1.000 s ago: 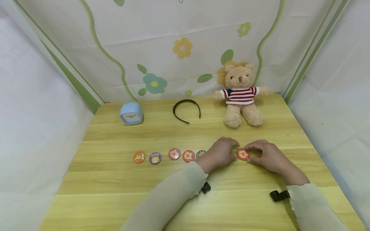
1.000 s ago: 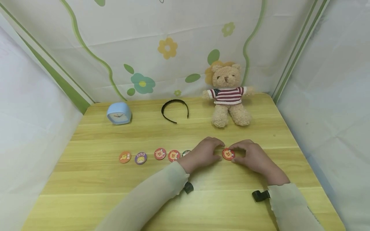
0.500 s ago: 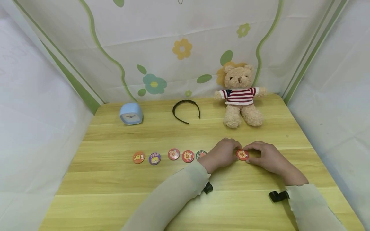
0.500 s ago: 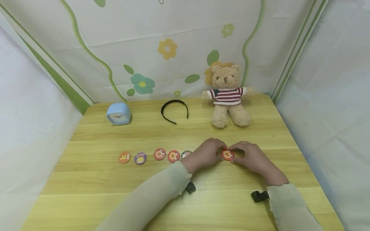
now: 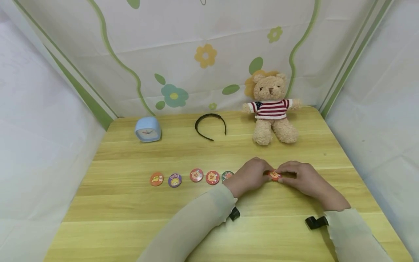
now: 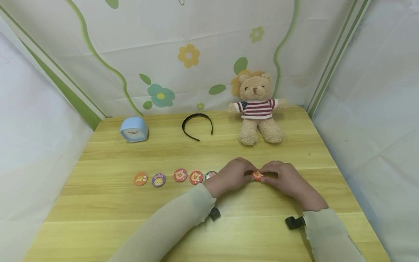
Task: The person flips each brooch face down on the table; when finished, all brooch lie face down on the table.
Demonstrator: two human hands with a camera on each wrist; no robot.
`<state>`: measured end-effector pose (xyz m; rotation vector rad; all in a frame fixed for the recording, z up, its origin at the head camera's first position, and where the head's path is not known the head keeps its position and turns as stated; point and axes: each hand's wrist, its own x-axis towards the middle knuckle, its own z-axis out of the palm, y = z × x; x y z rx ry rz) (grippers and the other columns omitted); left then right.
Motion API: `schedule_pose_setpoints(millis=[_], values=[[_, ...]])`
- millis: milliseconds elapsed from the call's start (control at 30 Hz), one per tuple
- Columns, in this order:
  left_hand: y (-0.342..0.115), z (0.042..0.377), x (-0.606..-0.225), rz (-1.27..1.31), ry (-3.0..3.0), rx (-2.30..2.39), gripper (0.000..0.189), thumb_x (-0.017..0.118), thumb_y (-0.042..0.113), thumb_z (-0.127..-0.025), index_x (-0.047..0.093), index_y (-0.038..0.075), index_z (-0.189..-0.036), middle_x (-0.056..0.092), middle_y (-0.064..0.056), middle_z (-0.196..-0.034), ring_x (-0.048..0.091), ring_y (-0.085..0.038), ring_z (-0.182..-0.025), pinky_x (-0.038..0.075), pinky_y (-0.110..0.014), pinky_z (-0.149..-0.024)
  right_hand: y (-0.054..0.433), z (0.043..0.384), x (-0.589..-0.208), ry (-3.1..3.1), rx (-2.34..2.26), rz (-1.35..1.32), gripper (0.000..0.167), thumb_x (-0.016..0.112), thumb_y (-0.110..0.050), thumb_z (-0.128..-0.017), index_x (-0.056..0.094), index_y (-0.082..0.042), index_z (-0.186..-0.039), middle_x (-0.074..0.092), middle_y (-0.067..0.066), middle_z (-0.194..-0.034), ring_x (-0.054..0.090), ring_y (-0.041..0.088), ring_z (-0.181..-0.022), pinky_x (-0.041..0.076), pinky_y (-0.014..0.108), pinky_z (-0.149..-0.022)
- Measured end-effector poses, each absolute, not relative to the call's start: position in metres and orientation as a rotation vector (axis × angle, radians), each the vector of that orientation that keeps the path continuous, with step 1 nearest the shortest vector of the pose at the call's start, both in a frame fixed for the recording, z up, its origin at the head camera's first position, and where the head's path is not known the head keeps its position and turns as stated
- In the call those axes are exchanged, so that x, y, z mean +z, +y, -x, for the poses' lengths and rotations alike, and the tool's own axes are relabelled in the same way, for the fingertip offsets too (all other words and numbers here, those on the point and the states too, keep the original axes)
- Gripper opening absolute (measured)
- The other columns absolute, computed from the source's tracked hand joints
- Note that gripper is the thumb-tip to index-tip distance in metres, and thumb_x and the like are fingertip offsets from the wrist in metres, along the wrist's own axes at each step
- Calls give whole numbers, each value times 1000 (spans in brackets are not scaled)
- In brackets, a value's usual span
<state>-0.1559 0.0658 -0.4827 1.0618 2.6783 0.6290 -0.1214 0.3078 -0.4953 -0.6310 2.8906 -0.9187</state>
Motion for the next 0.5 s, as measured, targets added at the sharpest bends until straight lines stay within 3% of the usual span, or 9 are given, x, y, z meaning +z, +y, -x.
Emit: schedule_pose_setpoints(millis=[200,367,500], values=[[65,157,-482,-1086,2702,562,32,55,33,-116,77,29,-139,78,14,-129,70,-6,-122,50,-24,-114,310,122,-496,2952,-952,615,18,71,-25,-108,84,-30,-119,82,-6,-118,76,20,-114,63,39,-94],[66,157,-479,-1068,2773,601,26,56,30,-116,82,30,-119,78,15,-100,68,-1,-91,54,-21,-89,305,123,-498,3015,-978,583,17,71,-22,-108,85,-25,-118,83,-4,-113,76,12,-103,63,33,-86],[68,156,-475,-1010,2827,608,24,58,30,-115,81,30,-108,73,17,-90,61,-1,-77,50,-20,-77,302,125,-498,3073,-998,597,12,79,-15,-102,80,-26,-107,81,-8,-99,70,4,-89,59,28,-77]])
